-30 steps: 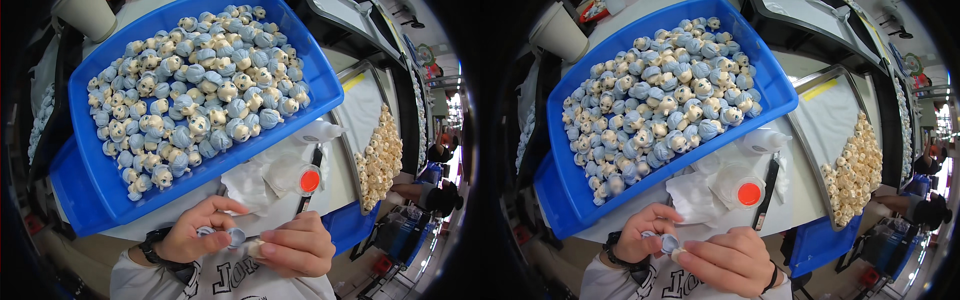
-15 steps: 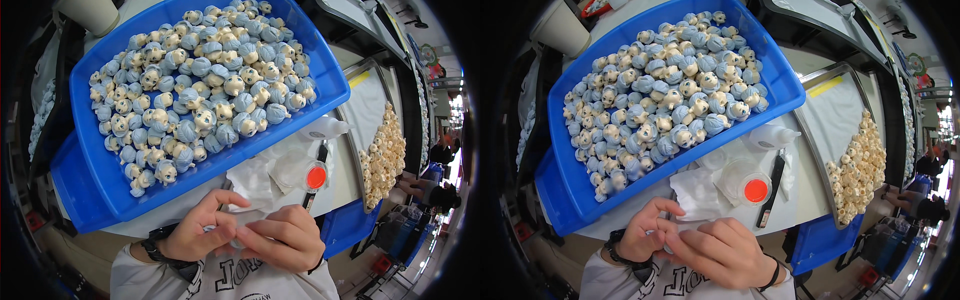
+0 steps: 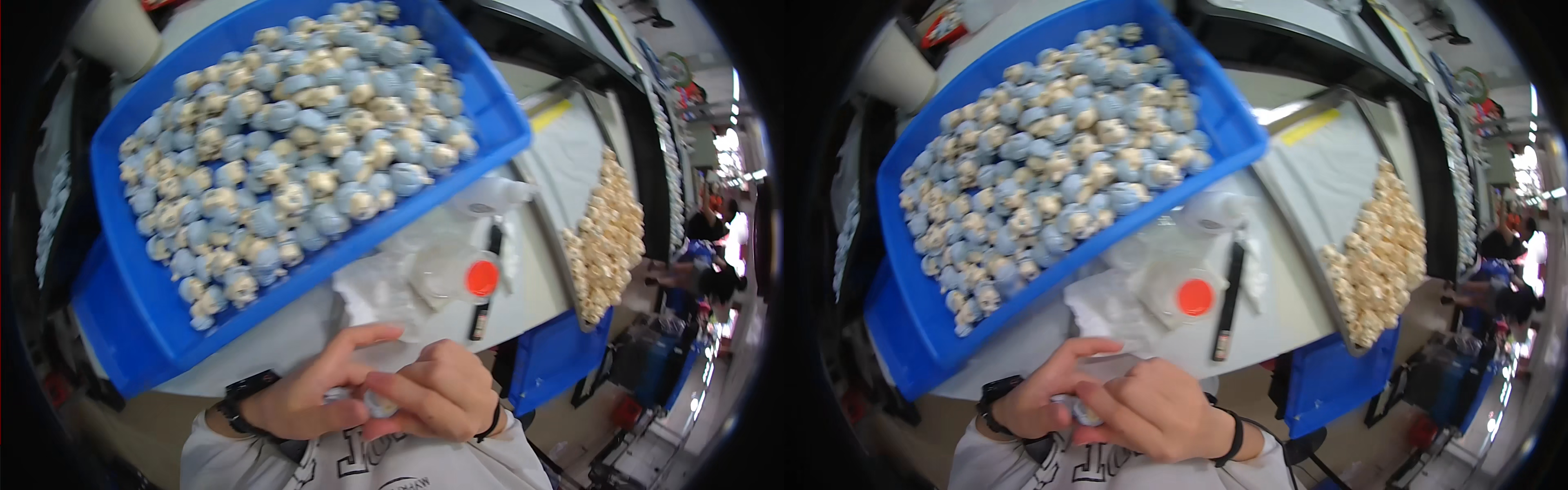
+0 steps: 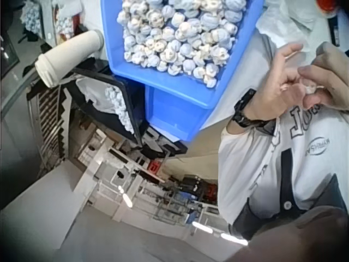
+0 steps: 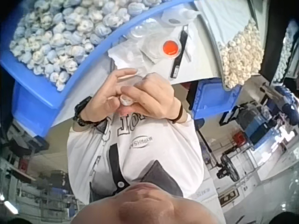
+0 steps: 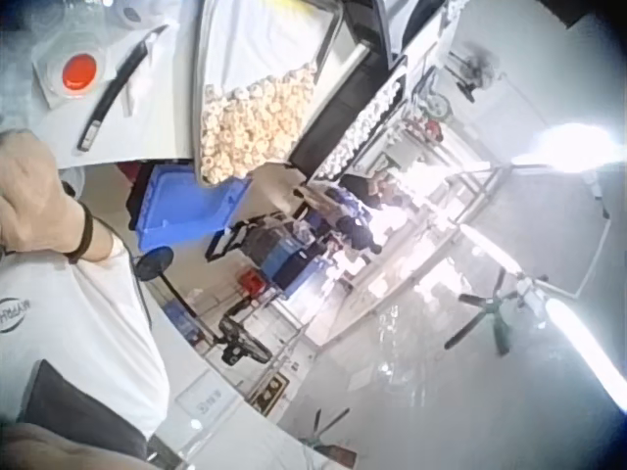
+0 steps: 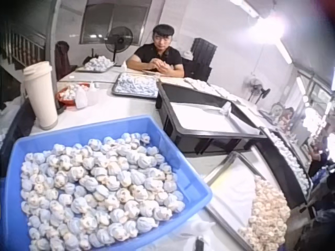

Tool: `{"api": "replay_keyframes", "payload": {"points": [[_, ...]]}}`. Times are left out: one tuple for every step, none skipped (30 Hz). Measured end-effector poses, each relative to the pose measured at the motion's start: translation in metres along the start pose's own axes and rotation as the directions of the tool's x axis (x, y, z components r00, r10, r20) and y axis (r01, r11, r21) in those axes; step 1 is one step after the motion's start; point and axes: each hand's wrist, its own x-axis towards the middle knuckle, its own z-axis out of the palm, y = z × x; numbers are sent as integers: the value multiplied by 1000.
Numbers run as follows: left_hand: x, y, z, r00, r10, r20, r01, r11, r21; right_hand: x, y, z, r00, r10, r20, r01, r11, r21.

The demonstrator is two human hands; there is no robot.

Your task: The person assembles small doll heads by applying glue to the base of a head and attaching a separate hairpiece. They handle the items one at a time, picking them from a blue tray and placing the finished units into a black tray. The process involves repetitive manual manipulation of small plastic components.

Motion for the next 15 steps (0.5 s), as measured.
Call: {"api": "replay_keyframes", "payload": {"points": [[-1,-2,-2,1000,-13,25,12,1000,25,0,0,-4,1000,-15,4,15,1000,-2],[-6,-2,-6,998,-36,58,36,999,3,2,-1,-8,1000,-28,6,28,1000,-10],[-8,-2,-9,995,-63,77,64,998,-11,3,-1,-10,999,-46,3,46,999,-4],[-7,-2,-9,996,-56,76,54,998,27,2,-1,-12,997,-72,14,72,997,-16],[-7,-1,-10,996,-53,65,49,997,67,1,-1,-10,997,-81,9,81,996,-29],[-5,0,-10,997,-49,53,43,993,106,-1,-1,-8,996,-91,5,91,995,-41],[-1,1,-9,998,-21,51,15,992,122,-2,-2,-6,995,-102,3,102,993,-51],[0,2,-8,999,7,37,-12,990,140,-3,-2,-4,996,-89,-7,88,995,-45],[1,2,-8,999,36,23,-40,987,158,-2,-1,-4,996,-88,-11,87,995,-51],[2,1,-8,995,103,-8,-99,974,203,-1,0,-4,996,-87,-15,86,995,-56],[0,-2,-8,984,173,-49,-155,955,251,2,2,-4,996,-91,-16,90,995,-50],[-2,-5,-9,966,242,-86,-206,931,301,4,10,-10,994,-92,-64,94,995,26],[-6,-10,-10,928,355,-116,-353,935,38,4,15,-23,990,-89,-112,99,991,86],[-10,-16,-12,877,448,-175,-479,849,-223,0,20,-41,977,-69,-202,48,993,-106],[-12,-19,-12,820,512,-256,-569,684,-456,-9,24,-59,936,-28,-350,-81,953,-291]]}}
